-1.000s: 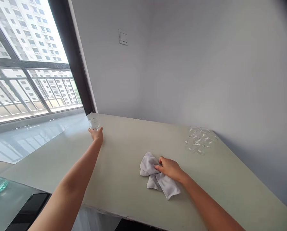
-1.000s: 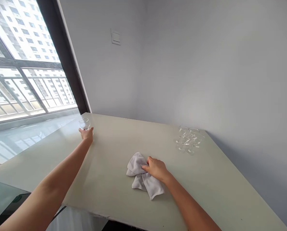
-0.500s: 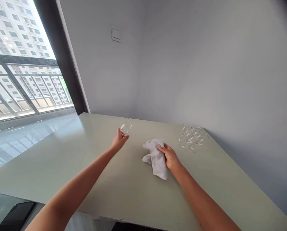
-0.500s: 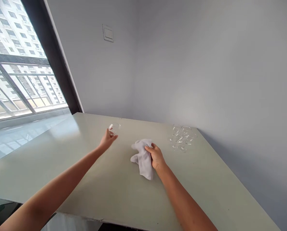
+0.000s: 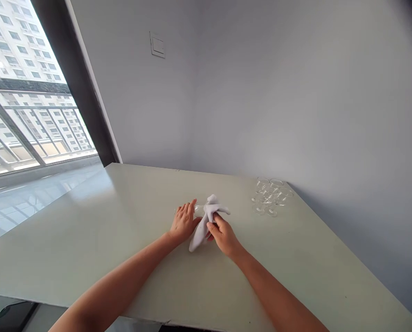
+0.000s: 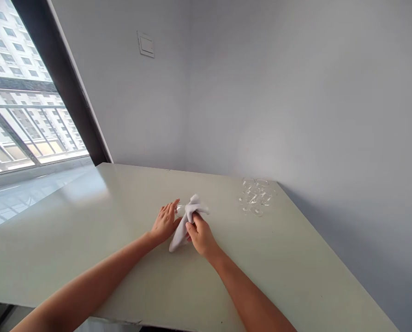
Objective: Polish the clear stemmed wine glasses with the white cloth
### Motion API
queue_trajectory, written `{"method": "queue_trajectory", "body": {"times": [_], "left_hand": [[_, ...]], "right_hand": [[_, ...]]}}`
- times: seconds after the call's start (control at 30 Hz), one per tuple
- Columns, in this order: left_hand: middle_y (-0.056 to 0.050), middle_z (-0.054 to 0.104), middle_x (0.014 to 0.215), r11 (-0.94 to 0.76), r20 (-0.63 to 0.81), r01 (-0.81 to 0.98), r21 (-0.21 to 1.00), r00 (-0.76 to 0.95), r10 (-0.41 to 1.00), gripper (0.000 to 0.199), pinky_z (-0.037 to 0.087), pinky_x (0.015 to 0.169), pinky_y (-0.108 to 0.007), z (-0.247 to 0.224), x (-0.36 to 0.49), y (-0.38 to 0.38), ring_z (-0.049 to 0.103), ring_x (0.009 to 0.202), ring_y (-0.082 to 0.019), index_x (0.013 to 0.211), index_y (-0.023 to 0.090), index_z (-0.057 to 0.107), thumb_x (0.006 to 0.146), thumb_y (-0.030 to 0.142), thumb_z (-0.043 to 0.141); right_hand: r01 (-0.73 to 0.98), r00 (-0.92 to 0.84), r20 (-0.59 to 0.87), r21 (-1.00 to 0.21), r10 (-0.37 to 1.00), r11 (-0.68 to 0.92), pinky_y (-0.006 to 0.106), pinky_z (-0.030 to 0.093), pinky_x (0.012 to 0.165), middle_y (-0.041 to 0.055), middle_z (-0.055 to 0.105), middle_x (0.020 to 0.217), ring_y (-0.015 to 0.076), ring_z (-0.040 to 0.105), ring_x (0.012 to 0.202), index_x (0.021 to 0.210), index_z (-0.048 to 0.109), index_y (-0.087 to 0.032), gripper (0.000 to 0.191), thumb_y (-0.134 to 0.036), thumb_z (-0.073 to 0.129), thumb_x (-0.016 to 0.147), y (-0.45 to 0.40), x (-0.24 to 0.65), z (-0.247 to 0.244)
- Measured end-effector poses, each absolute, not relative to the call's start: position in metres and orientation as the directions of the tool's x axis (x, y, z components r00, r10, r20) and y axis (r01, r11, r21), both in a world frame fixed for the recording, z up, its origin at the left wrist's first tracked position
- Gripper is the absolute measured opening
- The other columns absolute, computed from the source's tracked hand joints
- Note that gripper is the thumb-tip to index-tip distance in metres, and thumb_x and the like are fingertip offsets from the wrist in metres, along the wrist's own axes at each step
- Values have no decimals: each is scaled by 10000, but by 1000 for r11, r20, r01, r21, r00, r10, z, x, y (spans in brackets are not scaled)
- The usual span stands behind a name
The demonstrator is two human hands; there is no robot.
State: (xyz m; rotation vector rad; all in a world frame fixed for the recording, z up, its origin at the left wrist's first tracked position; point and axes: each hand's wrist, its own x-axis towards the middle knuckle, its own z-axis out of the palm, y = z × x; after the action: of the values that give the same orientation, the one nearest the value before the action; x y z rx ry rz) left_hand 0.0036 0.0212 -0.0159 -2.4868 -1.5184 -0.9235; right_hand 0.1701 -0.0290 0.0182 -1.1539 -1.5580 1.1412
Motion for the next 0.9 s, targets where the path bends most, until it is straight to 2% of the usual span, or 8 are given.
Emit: {"method": "queue_trajectory", "body": {"times": [0.1,0.17,0.33,0.57,0.67,0.77,0.83,0.9], "left_hand": [[-87,570,923,-557,548,817,148,401,734,472,374,757,-346,-14,1,17,529,847,-217,1245,140,347,827,329,462],[-89,572,918,-604,547,791,98,465,696,463,377,749,-346,-15,1,14,529,838,-218,1248,143,353,833,321,452],[-99,576,921,-664,546,746,43,539,641,490,387,741,-359,-14,5,9,529,828,-221,1283,135,308,837,286,443],[-92,588,985,-638,563,763,-98,572,597,464,314,902,-427,1,5,8,526,942,-217,1283,202,343,831,103,385],[-60,608,863,-668,464,743,40,578,671,394,385,738,-341,8,1,10,556,785,-191,1239,214,396,848,236,437],[-4,598,740,-647,229,678,349,608,760,494,367,584,-255,21,-9,12,545,648,-153,1181,236,443,756,462,555],[15,590,714,-570,-10,583,579,704,710,504,350,522,-219,32,-18,13,531,588,-123,1089,231,500,696,537,583],[9,598,723,-450,-212,501,740,808,550,451,354,488,-206,42,-25,12,528,555,-107,994,205,534,719,563,535]], "right_hand": [[393,-227,116,-898,967,200,248,388,463,-45,468,462,108,467,396,725,528,-198,230,-400,456,809,-28,173,17],[401,-224,97,-898,970,183,245,377,434,-56,435,427,98,439,356,655,503,-197,262,-419,486,794,-27,177,16],[1,-341,-55,-998,938,-58,261,465,451,1,581,654,151,565,569,879,575,-174,282,-404,605,717,-30,178,12],[-398,-272,-204,-866,940,-303,248,445,444,-39,520,559,103,498,476,822,593,-163,305,-372,703,629,-23,169,1],[-264,-296,-113,-945,948,-195,270,459,518,-23,542,613,122,525,555,863,616,-166,291,-380,666,673,-25,174,7],[33,-409,13,-999,912,29,305,445,717,8,604,772,167,553,778,891,645,-174,241,-330,641,707,-31,185,18],[133,-536,15,-986,844,102,304,412,780,9,614,836,174,535,846,872,659,-177,209,-300,646,703,-35,190,25],[134,-629,-16,-987,777,89,292,408,763,8,611,841,164,529,828,863,664,-172,203,-287,653,697,-37,194,31]]}}
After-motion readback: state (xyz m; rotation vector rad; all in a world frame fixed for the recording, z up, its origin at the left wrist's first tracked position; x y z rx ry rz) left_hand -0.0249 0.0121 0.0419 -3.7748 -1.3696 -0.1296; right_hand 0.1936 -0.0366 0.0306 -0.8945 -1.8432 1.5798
